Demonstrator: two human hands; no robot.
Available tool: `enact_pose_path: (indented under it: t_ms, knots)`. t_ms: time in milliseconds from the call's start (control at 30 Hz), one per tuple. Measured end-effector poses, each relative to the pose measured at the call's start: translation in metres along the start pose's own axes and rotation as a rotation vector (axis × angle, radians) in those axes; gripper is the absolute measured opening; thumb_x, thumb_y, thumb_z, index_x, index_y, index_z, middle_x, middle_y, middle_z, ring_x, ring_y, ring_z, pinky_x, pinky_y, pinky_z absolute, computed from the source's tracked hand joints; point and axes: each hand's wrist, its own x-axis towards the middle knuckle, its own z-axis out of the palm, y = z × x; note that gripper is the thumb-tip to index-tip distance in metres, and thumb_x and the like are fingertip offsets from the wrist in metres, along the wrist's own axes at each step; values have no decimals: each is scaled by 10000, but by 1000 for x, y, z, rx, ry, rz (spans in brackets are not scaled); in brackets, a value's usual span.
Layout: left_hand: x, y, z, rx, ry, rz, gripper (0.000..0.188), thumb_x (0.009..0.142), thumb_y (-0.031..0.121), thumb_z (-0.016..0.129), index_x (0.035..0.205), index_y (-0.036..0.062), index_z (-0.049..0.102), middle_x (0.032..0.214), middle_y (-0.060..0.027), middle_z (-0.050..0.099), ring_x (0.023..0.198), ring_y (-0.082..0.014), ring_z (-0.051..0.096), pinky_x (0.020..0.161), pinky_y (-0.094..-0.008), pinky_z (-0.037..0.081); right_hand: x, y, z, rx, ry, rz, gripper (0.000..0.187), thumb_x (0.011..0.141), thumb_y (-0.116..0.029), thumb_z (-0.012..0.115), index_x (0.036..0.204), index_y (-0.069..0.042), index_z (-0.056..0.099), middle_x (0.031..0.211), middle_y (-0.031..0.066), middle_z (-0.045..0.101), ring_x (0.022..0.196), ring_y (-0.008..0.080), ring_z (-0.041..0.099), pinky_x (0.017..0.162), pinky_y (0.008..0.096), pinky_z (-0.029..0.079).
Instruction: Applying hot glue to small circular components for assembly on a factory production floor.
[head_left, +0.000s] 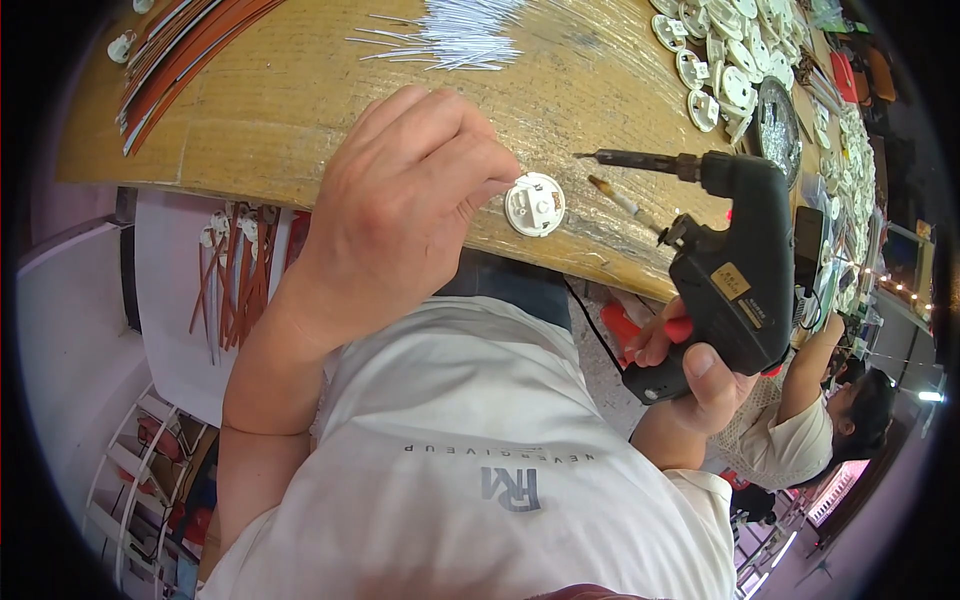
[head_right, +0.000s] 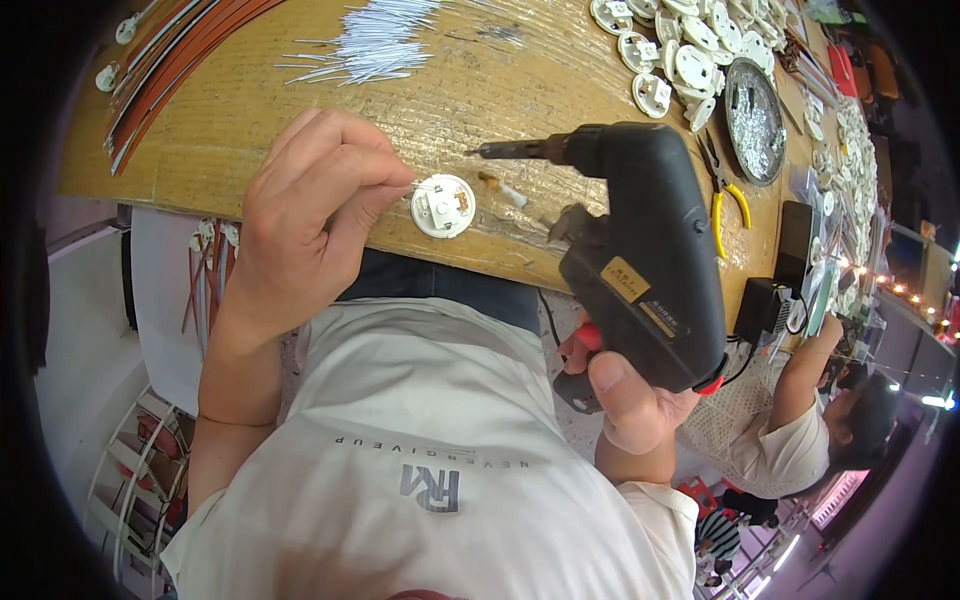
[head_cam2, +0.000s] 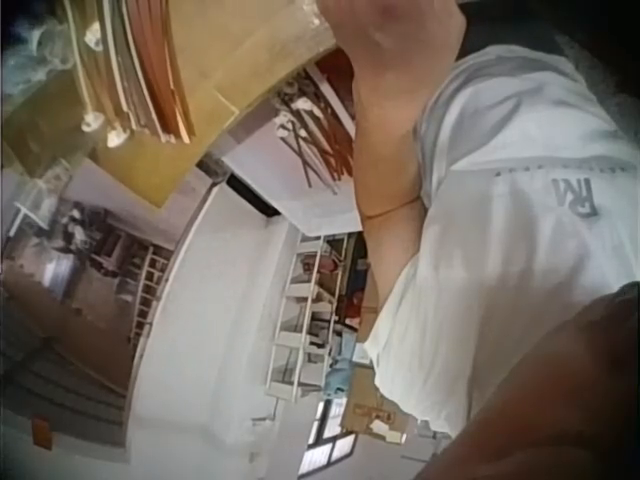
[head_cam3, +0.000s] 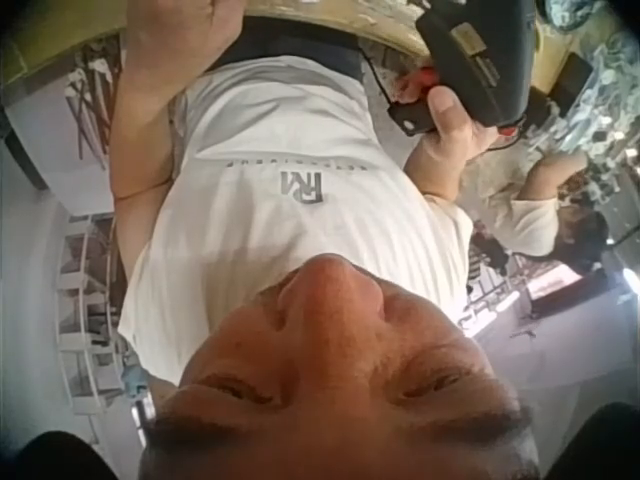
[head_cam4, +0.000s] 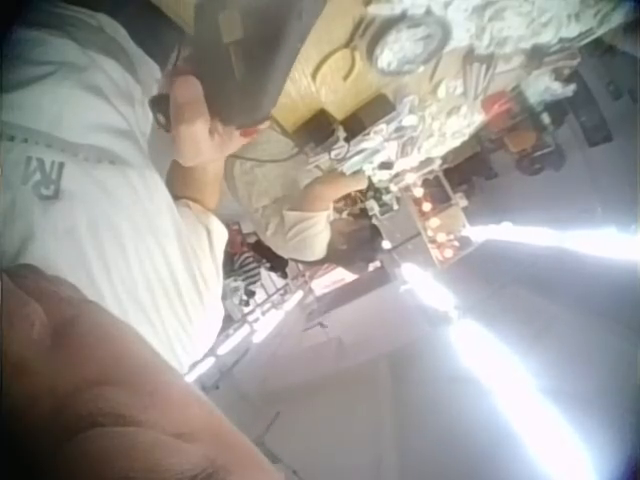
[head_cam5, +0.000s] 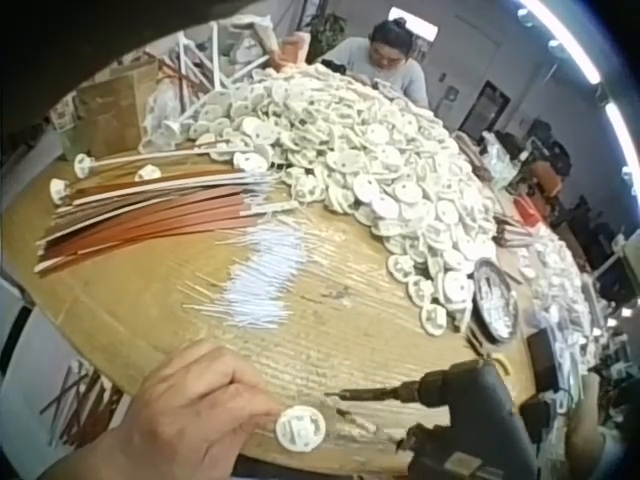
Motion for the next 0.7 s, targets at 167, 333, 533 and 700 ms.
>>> enact_pose_path:
  t_ms: [167, 333, 533, 700]
  knots:
    - [1, 1, -1, 0, 1, 5, 128, 809, -19, 743, 895, 33, 664, 844, -78, 617, 755, -258, 571, 700, -344, 443, 7, -3, -14, 138, -134, 2, 483, 832, -171, 748, 1202, 103, 600, 1045, 220, 681, 716, 242, 674, 673, 366, 589]
    - [-1, 1, -2, -11, -9, -12, 115, 817, -10, 744, 893, 33, 668, 849, -81, 621, 756, -259, 573, 696, -342, 440, -3, -2, 0, 95, -52, 12, 545, 810, -188, 748, 1218, 121, 563, 991, 222, 674, 673, 236, 666, 604, 368, 578]
    - [-1, 0, -2, -7, -5, -2, 119, 813, -14, 743, 893, 32, 669, 848, -80, 621, 762, -260, 573, 696, -346, 440, -2, -2, -6, 18, -174, 82, 543, 749, -122, 788, 1218, 85, 608, 941, 136, 698, 765, 172, 655, 694, 296, 542]
    - [-1, -1, -2, -7, -8, -2, 123, 810, -20, 742, 893, 31, 667, 847, -80, 621, 767, -263, 574, 698, -349, 441, -1, -5, -2, 8, -157, 136, 521, 737, -106, 761, 1199, 84, 614, 903, 111, 685, 762, 161, 645, 697, 277, 527]
